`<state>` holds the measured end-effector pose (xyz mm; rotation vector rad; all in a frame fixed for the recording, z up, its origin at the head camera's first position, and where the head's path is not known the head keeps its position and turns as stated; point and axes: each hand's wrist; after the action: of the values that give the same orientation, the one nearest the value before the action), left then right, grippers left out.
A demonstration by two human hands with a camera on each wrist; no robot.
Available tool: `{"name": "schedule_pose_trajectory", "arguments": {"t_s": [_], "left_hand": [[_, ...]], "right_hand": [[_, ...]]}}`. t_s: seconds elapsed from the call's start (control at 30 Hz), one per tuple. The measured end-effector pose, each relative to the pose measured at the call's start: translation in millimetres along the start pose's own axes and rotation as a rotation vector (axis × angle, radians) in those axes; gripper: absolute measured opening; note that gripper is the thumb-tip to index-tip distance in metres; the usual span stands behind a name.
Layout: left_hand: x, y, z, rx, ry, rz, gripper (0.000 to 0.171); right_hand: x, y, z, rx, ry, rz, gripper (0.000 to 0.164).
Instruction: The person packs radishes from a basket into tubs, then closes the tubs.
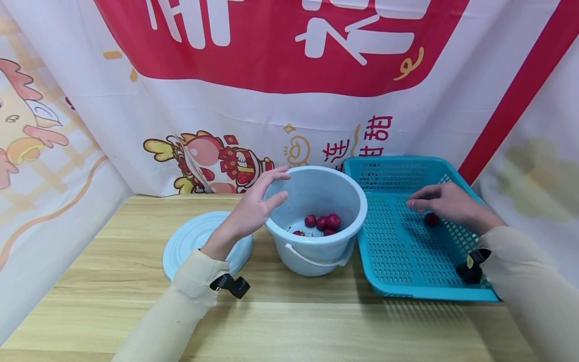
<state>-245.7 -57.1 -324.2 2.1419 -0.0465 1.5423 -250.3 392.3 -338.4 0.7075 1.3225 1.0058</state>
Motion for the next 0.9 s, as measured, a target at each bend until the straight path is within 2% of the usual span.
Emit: {"name": "schedule_pose_trajectory", "arguments": {"t_s": [0.1,0.2,0.33,0.43,0.53,0.73,0.9], "left_hand": [[-0.2,-0.2,-0.4,-0.001,-0.002,0.001,0.044],[-0.6,-0.2,-0.6,-0.002,-0.003,0.002,0.044],[-1.5,0.1,-0.8,-0.003,-0.002,0.005,0.044],[-2.0,0.5,-1.0,-0.004,-0.003,0.005,0.044],[-2.3,0.7,-1.0,-0.004,-0.003,0.003,0.045],[-2.2,0.5,-1.2,-0.011,0.001,0.002,0.045],[-2.2,0.8,-0.8,-0.009,-0.004,0.001,0.045]], "right_hand": [[0,0,1,0.028,-0.008,-0.049,0.063],[2,-1,0,0.023,0.001,-0.032,0.061],[5,-6,-2,-0.104,0.036,-0.013,0.062],[5,-10,-4,-0.23,0.048,-0.069,0.064],[5,-13,-4,-0.307,0.042,-0.121,0.061],[4,-13,-1,-0.4,-0.008,-0.17,0.053],[3,-14,0,-0.428,-0.032,-0.184,0.048]]}}
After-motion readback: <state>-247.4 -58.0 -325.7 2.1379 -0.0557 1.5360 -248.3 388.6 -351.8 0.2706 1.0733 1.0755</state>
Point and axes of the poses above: each hand's wrist, its own z-axis away from the middle knuckle, its own y-axis out of the back of the hand, x = y × z, and after that the axes turned 7 degrees about z, right-handed
